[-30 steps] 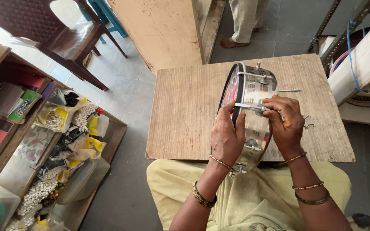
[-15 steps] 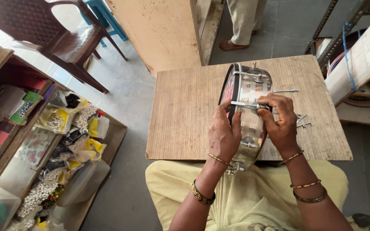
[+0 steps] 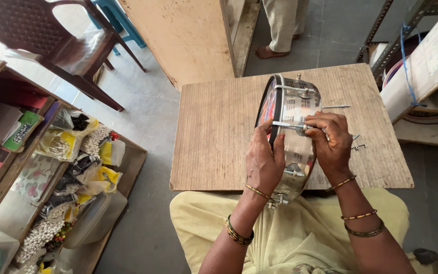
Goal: The person is assembling a metal percussion drum by inserting long screws into brackets on the shell and tightening them with a wrench and their hands.
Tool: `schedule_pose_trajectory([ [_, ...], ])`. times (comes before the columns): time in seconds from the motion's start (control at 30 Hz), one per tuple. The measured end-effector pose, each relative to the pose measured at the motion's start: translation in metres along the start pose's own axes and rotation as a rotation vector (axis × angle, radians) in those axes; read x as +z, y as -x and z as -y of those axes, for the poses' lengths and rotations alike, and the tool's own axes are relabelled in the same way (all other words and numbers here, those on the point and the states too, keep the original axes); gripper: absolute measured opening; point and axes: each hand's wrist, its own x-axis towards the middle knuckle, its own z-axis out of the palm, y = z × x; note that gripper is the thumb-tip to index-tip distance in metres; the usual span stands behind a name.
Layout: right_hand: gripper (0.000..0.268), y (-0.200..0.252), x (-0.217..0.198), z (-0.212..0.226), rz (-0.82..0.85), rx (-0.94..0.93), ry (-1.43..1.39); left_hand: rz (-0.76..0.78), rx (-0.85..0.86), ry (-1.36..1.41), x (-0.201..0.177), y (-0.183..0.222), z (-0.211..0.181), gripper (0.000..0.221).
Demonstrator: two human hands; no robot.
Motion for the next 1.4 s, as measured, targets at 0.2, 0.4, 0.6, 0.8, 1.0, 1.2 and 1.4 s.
schedule_pose_trajectory([
  [0.2,0.015,-0.006,0.006,-0.004,0.006,-0.023,0.018,-0.056,0.058,0.025,0.001,-0.003,0.007,0.034],
  [0.4,0.022,-0.002,0.008,0.007,-0.03,-0.001,-0.095,-0.054,0.04,0.024,0.003,0.001,0.013,0.038],
  [0.6,0.023,-0.006,0.002,0.017,0.038,-0.032,-0.031,-0.042,0.018,0.047,0.0,0.001,0.015,0.038],
  [0.8,0.018,-0.006,0.009,0.02,0.021,-0.041,-0.01,-0.049,-0.009,0.066,-0.002,0.001,0.017,0.039],
  [1.0,0.017,-0.005,0.016,0.022,-0.004,-0.051,0.003,-0.066,-0.001,0.071,-0.005,0.001,0.022,0.039],
  [1.2,0.019,-0.006,0.02,0.025,0.011,-0.038,-0.008,-0.061,-0.049,0.098,-0.009,0.001,0.022,0.039],
  [1.4,0.02,-0.007,0.02,0.025,0.016,-0.043,-0.002,-0.053,-0.061,0.07,-0.012,0.0,0.02,0.039],
])
